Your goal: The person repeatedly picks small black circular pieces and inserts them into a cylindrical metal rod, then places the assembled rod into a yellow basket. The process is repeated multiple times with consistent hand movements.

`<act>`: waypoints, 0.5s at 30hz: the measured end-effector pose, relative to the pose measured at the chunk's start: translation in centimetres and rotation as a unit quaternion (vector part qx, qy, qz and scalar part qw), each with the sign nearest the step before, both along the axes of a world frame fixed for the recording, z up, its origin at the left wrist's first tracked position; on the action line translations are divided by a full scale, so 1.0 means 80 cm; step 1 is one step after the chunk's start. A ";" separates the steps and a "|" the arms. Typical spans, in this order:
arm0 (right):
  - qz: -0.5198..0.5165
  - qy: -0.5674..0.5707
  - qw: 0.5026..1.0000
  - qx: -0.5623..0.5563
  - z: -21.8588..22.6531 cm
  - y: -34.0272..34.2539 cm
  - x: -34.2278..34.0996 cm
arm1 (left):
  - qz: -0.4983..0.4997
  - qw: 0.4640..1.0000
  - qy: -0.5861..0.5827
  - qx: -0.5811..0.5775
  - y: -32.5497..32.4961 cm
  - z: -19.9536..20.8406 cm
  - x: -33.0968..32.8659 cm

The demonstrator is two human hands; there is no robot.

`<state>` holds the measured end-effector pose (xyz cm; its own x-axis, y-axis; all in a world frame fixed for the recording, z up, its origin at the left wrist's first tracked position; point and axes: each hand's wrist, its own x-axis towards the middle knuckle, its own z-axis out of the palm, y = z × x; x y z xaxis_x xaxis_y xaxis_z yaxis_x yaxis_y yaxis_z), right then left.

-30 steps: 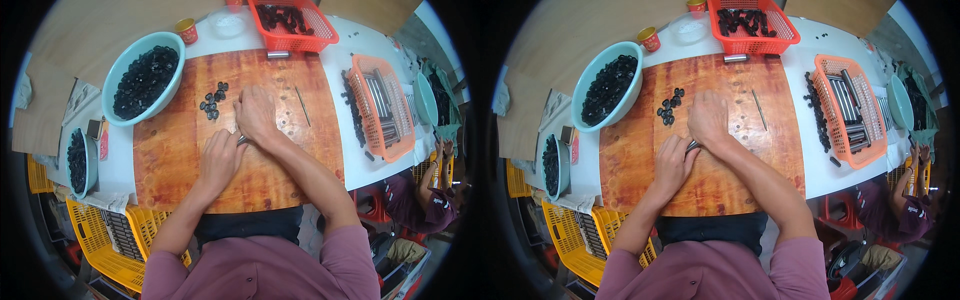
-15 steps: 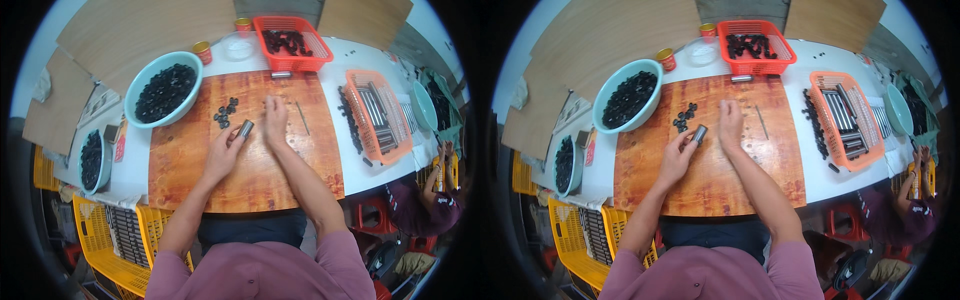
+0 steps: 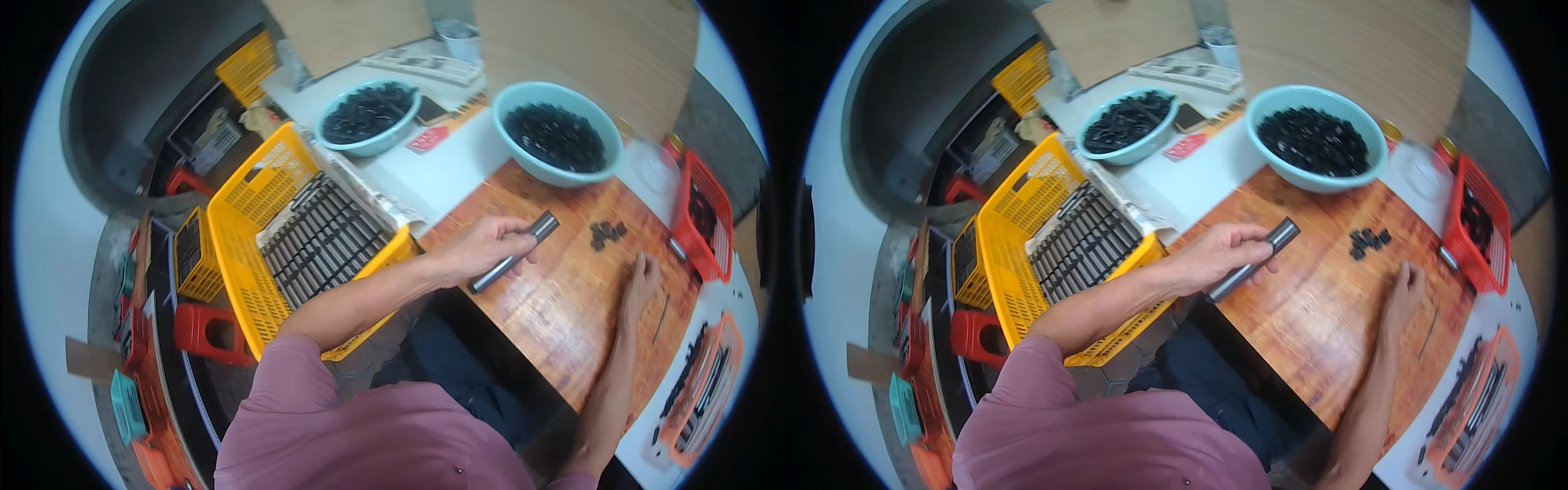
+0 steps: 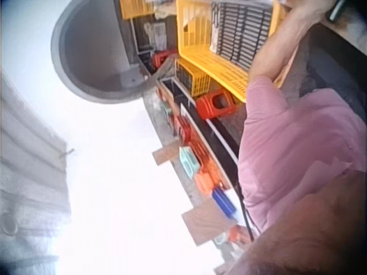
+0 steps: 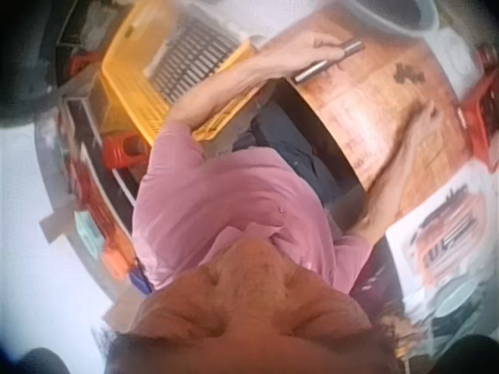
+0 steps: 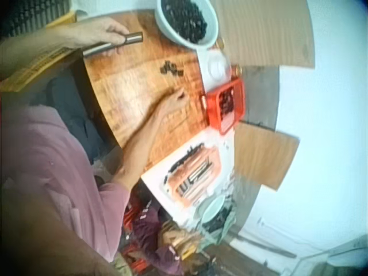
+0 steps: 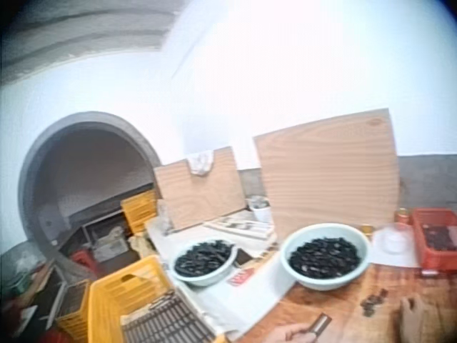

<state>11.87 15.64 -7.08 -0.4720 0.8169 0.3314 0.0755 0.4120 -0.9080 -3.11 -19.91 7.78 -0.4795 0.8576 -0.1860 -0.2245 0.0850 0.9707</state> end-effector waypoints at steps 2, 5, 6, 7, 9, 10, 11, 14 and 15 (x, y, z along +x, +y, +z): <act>0.010 -0.017 1.000 -0.002 0.006 -0.007 -0.001 | 0.040 0.999 -0.028 0.013 -0.034 0.004 0.000; 0.032 0.003 0.997 -0.066 0.014 -0.010 0.004 | 0.096 0.995 -0.005 0.017 -0.056 0.005 0.003; 0.037 0.013 0.995 -0.091 0.029 -0.021 0.002 | 0.116 0.993 0.003 0.021 -0.059 0.004 0.001; 0.082 0.020 0.993 -0.077 0.045 -0.036 -0.002 | 0.141 0.989 0.013 0.044 -0.058 0.004 -0.001; 0.159 0.024 0.986 -0.054 0.111 -0.120 -0.006 | 0.180 0.980 0.024 0.085 -0.047 -0.003 0.006; 0.250 0.018 0.965 -0.077 0.119 -0.144 -0.011 | 0.191 0.977 0.021 0.096 -0.045 -0.006 0.007; 0.334 0.008 0.938 -0.096 0.125 -0.164 -0.015 | 0.205 0.967 -0.018 0.147 -0.042 -0.012 0.010; 0.448 -0.032 0.875 -0.180 0.120 -0.210 -0.019 | 0.200 0.962 -0.079 0.167 -0.027 -0.016 0.015; 0.470 -0.035 0.855 -0.215 0.128 -0.222 -0.019 | 0.199 0.964 -0.092 0.153 -0.025 -0.013 0.020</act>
<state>10.35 -2.15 3.17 -0.9936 0.1054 0.0401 -0.0456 -0.0506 -0.9977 -1.51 -21.94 6.72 -0.7648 0.6407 -0.0674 -0.3512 -0.3270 0.8774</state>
